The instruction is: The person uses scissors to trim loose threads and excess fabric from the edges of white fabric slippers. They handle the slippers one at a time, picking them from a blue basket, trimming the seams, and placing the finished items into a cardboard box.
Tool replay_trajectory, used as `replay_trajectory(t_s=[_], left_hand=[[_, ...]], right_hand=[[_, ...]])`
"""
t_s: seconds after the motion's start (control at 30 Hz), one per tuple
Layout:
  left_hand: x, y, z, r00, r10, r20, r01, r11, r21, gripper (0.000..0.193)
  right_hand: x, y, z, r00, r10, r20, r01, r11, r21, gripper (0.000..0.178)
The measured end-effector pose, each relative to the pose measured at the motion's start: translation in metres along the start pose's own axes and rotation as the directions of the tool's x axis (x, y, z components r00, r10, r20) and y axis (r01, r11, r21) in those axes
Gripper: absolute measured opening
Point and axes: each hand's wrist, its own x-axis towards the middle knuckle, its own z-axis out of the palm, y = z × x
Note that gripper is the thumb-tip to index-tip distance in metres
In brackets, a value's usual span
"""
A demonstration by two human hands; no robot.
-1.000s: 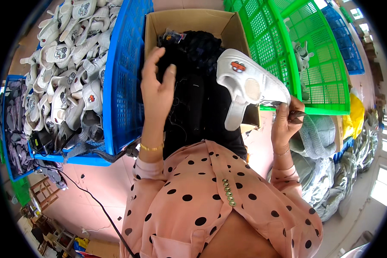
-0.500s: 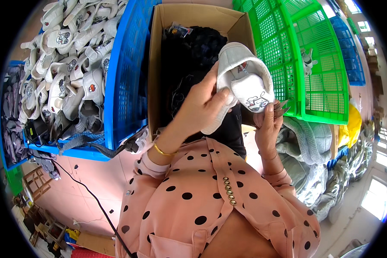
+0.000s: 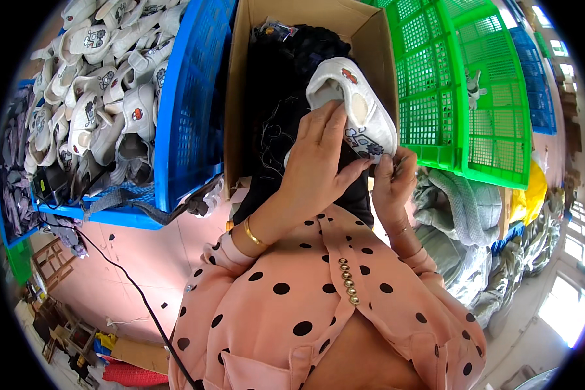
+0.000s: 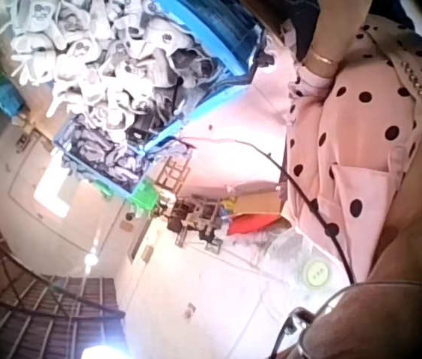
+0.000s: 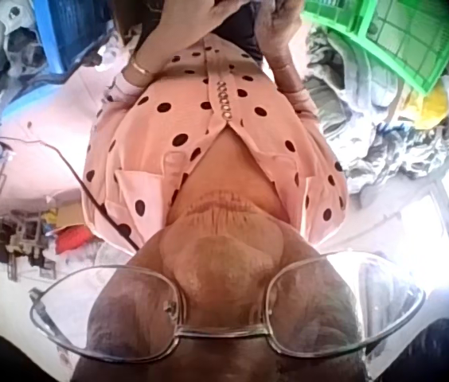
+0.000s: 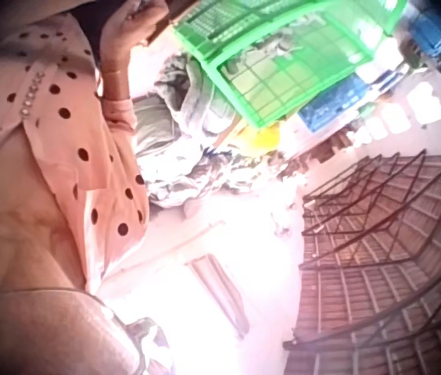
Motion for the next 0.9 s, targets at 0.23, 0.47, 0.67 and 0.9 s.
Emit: replay_trajectory(t_s=[0.23, 0.47, 0.67, 0.9], left_hand=[[0.000, -0.017, 0.022, 0.995, 0.063, -0.075, -0.077, 0.975, -0.210, 0.063], [0.007, -0.029, 0.005, 0.936, 0.281, 0.214, -0.329, 0.913, 0.240, 0.039], [-0.029, -0.034, 0.013, 0.764, 0.297, 0.572, -0.496, 0.838, 0.227, 0.027], [-0.063, -0.043, 0.018, 0.613, 0.211, 0.761, -0.349, 0.937, 0.021, 0.023]], right_hand=[[0.007, -0.007, -0.007, 0.966, -0.234, 0.113, 0.256, 0.935, -0.246, 0.024], [-0.016, -0.003, -0.020, 0.799, 0.310, 0.515, -0.466, 0.861, 0.205, 0.029], [0.018, 0.008, -0.030, 0.864, 0.288, 0.413, -0.244, 0.957, -0.156, 0.043], [-0.016, 0.048, -0.021, 0.679, 0.371, 0.634, -0.174, 0.920, -0.352, 0.024]])
